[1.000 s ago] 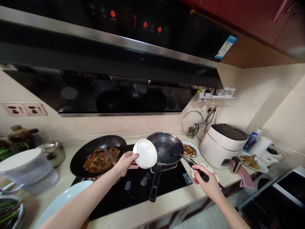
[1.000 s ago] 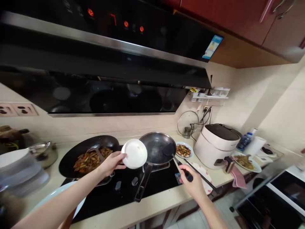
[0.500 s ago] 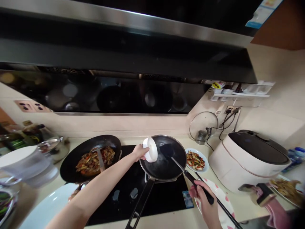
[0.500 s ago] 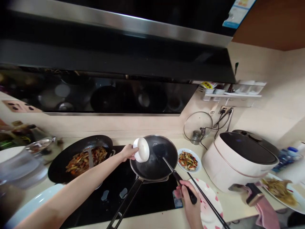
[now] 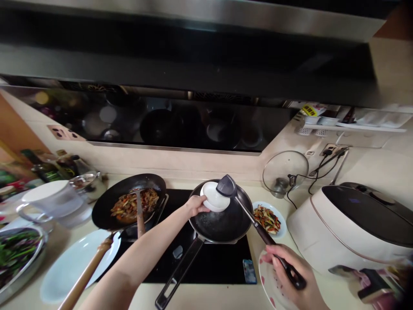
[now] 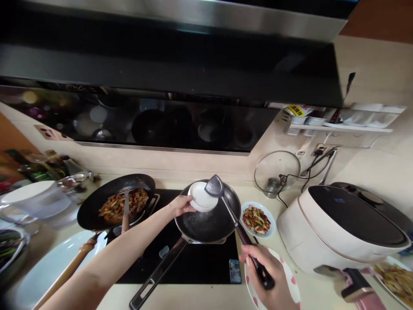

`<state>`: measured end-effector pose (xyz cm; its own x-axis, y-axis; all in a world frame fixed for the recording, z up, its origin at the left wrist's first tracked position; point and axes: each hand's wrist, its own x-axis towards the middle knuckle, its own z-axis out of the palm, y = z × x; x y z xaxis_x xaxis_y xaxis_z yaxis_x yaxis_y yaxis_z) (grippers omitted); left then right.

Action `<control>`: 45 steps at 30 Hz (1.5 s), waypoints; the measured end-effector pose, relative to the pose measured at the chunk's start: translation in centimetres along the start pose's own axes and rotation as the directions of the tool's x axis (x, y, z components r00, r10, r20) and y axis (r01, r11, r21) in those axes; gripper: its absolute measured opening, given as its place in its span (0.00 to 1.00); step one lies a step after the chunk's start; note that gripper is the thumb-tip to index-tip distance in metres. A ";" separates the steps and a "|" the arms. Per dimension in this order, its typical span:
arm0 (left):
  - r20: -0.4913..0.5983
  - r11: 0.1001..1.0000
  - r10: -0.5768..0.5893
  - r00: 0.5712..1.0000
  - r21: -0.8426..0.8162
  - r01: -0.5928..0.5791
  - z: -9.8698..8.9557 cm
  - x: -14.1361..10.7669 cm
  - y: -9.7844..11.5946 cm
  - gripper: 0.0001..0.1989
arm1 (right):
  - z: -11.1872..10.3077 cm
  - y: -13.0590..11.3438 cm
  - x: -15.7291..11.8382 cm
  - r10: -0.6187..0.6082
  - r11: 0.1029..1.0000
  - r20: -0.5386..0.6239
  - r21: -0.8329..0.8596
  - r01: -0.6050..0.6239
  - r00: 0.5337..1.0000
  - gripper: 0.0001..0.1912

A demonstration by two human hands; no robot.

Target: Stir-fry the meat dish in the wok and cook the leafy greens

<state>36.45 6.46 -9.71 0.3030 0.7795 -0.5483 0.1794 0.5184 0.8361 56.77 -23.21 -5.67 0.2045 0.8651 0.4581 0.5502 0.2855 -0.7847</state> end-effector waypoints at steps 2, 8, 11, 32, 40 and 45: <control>-0.019 0.999 0.008 1.000 0.052 -0.007 -0.7 -0.1 0.2 0.10 | -0.6 0.3 -0.2 -0.048 0.997 -0.030 -0.060 0.046 0.998 0.11; -0.115 0.957 0.160 0.980 0.260 -0.126 -2.1 -0.4 1.3 0.07 | -1.3 1.9 -0.5 0.107 0.987 -0.043 -0.119 -0.111 0.993 0.10; -0.159 0.916 0.250 0.955 0.359 -0.180 -2.5 -0.5 2.3 0.09 | -0.2 3.7 -0.9 0.259 0.966 -0.021 -0.006 -0.259 0.966 0.13; -0.005 0.998 0.057 0.998 -0.030 -0.057 -1.7 0.5 -1.9 0.08 | 0.1 1.2 1.4 0.405 0.850 0.059 0.343 -0.399 0.913 0.18; 0.077 0.993 0.112 0.991 -0.031 -0.110 -3.7 -0.4 -0.6 0.06 | -2.8 -2.7 2.0 0.279 0.954 0.205 0.055 -0.296 0.938 0.12; 0.080 0.979 0.169 0.982 0.099 -0.177 -4.8 -1.6 0.6 0.07 | -4.6 -2.3 2.4 0.047 0.978 0.293 -0.206 0.015 0.955 0.12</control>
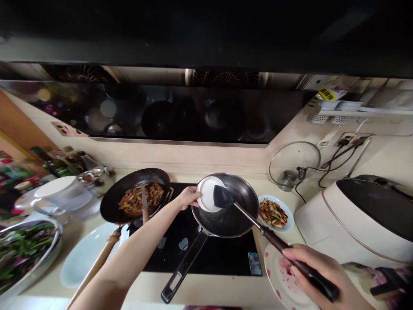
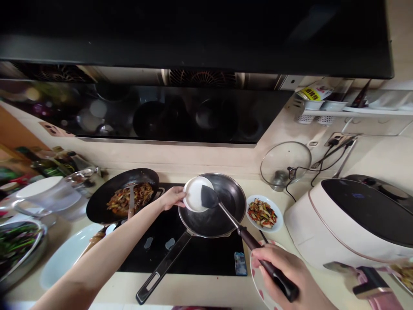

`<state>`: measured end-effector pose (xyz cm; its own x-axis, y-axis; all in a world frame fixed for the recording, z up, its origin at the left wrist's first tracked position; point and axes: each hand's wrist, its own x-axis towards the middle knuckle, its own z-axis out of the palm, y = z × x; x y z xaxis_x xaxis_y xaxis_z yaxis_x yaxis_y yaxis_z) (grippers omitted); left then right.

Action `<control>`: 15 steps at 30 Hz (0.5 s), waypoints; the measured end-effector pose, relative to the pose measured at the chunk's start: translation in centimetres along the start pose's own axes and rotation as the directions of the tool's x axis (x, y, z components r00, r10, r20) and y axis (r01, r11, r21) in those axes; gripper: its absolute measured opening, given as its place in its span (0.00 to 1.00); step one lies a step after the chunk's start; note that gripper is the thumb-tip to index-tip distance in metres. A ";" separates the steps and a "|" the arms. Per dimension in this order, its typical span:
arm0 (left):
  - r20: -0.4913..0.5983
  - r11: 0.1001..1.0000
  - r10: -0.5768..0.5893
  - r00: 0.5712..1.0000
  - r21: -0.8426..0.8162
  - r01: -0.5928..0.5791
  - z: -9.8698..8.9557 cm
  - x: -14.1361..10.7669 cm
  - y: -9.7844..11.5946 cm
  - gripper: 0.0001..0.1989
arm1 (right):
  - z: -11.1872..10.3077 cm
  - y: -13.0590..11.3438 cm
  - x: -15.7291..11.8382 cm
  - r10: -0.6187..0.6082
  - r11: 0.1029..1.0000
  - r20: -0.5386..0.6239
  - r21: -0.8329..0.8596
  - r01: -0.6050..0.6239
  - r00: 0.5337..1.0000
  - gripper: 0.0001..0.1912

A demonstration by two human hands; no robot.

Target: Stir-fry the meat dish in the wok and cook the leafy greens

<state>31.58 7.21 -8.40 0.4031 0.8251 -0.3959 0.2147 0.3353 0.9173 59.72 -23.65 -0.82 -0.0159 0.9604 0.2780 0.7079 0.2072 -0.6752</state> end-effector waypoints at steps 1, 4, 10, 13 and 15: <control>-0.002 0.999 0.004 1.000 0.032 -0.004 0.0 -0.1 0.2 0.08 | 0.5 0.4 0.1 -0.029 0.999 0.002 -0.035 0.029 1.000 0.12; -0.026 0.991 -0.016 1.000 0.129 0.020 0.3 -0.1 0.7 0.08 | 2.8 1.9 0.1 -0.078 0.994 0.012 -0.076 0.079 0.997 0.13; -0.063 0.924 -0.074 0.995 0.371 0.092 1.2 0.7 3.3 0.07 | 6.4 3.1 -1.3 -0.076 0.996 -0.118 0.038 0.081 0.990 0.16; -0.097 0.870 -0.018 0.995 0.488 0.063 1.6 1.1 4.8 0.12 | 8.0 2.3 -2.1 0.051 0.973 -0.261 0.230 0.011 0.964 0.11; -0.112 0.835 0.025 0.993 0.548 0.041 1.9 1.2 5.5 0.16 | 9.1 1.8 -2.6 0.162 0.937 -0.335 0.348 -0.038 0.928 0.10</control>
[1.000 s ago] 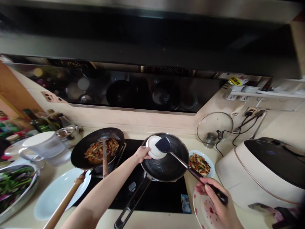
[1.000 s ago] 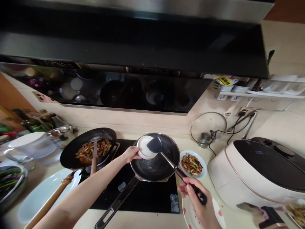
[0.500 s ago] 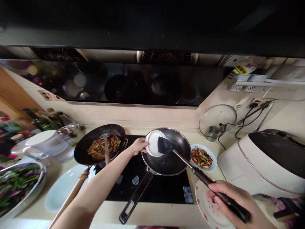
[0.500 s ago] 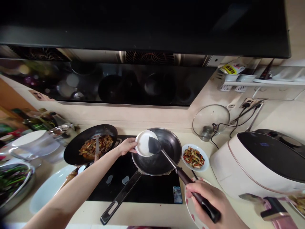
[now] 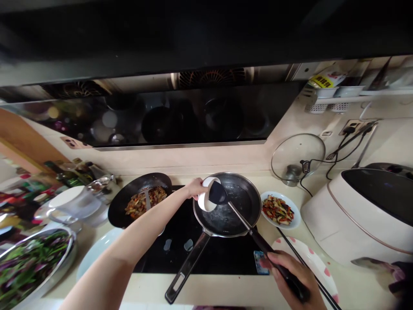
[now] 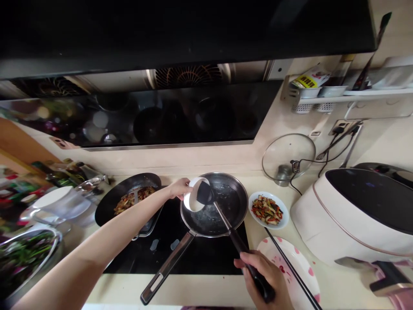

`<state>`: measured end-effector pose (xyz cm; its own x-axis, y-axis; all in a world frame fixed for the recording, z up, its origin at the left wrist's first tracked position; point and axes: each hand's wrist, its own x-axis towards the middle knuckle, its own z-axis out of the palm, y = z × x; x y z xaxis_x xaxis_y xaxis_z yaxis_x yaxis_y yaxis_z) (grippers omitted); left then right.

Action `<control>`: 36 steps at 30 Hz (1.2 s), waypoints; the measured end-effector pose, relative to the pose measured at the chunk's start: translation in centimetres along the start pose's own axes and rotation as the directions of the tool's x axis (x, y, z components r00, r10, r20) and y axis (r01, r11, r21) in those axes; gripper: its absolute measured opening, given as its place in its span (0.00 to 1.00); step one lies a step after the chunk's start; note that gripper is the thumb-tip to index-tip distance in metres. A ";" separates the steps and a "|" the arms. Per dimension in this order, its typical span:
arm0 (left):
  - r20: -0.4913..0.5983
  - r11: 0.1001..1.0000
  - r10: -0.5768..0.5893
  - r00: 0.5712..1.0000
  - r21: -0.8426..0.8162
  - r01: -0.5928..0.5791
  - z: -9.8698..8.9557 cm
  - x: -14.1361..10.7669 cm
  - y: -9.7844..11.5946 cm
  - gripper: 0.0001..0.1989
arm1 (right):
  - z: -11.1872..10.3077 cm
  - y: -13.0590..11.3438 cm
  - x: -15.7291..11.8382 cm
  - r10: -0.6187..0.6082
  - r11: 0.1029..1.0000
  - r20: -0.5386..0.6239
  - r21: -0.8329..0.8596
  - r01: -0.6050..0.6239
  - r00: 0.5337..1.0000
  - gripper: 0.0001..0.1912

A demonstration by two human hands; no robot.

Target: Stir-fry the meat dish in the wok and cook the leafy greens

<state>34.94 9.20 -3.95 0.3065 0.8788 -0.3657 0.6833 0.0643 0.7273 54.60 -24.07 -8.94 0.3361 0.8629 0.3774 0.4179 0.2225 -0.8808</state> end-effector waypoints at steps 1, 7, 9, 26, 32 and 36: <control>-0.012 1.000 0.011 1.000 0.029 -0.011 0.0 0.0 0.3 0.18 | 0.4 0.0 -0.4 0.033 0.998 -0.035 0.045 -0.031 0.999 0.10; -0.036 0.981 0.007 0.999 0.193 0.000 -0.2 0.2 1.1 0.19 | 0.7 1.1 -1.5 -0.142 0.989 0.127 0.051 0.136 0.982 0.12; -0.042 0.970 -0.005 0.999 0.242 0.015 -0.3 0.3 1.5 0.17 | 1.0 1.5 -1.4 -0.239 0.968 0.190 -0.022 0.248 0.952 0.16; -0.003 0.989 -0.134 0.991 0.070 0.133 -1.1 -1.0 2.3 0.09 | 1.2 4.4 -1.6 -0.330 0.917 0.095 -0.204 0.343 0.939 0.18; -0.048 0.990 -0.134 0.990 0.048 0.136 -0.4 -1.0 1.4 0.15 | -0.7 3.9 -1.2 -0.277 0.928 0.040 -0.247 0.278 0.960 0.15; -0.082 0.984 -0.168 0.982 0.044 0.172 -0.4 -1.3 1.2 0.14 | -1.2 4.2 -0.1 -0.138 0.969 -0.016 -0.208 0.132 0.990 0.11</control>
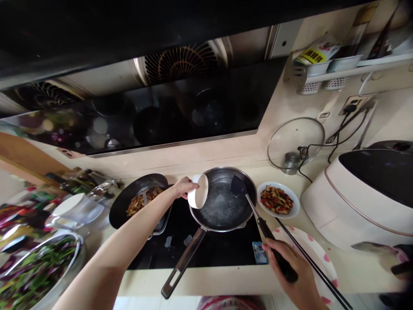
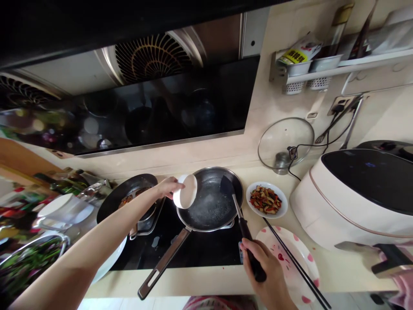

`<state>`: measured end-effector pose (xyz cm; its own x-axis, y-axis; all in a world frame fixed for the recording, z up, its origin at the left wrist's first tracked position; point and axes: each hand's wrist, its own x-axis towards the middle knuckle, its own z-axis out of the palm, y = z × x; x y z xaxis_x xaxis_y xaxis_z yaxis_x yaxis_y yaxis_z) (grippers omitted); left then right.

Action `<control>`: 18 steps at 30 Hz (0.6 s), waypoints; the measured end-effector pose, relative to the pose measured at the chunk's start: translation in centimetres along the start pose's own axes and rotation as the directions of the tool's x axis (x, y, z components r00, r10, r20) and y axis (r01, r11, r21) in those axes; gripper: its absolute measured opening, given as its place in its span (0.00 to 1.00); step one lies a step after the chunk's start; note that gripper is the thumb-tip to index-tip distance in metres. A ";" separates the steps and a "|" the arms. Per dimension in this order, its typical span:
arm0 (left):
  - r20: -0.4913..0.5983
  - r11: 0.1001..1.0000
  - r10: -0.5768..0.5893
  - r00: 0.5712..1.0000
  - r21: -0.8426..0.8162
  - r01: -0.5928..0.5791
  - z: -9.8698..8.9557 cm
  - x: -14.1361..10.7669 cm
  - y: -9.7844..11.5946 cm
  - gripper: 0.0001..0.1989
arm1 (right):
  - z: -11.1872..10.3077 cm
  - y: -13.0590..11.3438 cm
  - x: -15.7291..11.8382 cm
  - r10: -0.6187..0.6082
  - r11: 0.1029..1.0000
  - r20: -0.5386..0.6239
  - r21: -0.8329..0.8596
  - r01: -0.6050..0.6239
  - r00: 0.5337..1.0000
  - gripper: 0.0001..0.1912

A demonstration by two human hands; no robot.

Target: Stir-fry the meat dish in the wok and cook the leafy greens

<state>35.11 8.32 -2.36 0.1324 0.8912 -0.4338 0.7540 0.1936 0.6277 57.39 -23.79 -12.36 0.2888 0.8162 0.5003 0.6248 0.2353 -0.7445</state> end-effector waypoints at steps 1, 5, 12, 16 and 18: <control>-0.002 1.000 -0.007 1.000 -0.008 0.007 0.0 -0.2 -0.1 0.13 | 0.2 0.3 0.2 0.077 0.996 -0.012 0.050 -0.077 0.997 0.10; 0.000 0.997 -0.040 0.999 -0.073 0.040 0.5 -0.6 -0.9 0.09 | 1.8 1.9 0.5 0.475 0.791 -0.081 0.475 -0.385 0.876 0.13; 0.056 0.945 -0.120 0.991 -0.300 0.131 2.9 -0.2 -3.4 0.06 | 1.4 2.3 2.1 0.678 0.497 -0.057 0.770 -0.401 0.733 0.20; 0.136 0.864 -0.135 0.981 -0.468 0.184 4.9 0.1 -4.5 0.10 | -0.2 1.6 2.9 0.636 0.542 -0.034 0.732 -0.414 0.771 0.19; 0.181 0.810 -0.124 0.976 -0.550 0.205 5.8 0.0 -4.9 0.10 | -1.0 0.9 3.0 0.538 0.632 -0.006 0.665 -0.399 0.843 0.16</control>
<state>35.13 5.03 -9.17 0.1521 0.7710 -0.6184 0.2842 0.5651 0.7745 59.57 -21.64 -11.04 0.5843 0.8112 0.0235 -0.2025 0.1738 -0.9637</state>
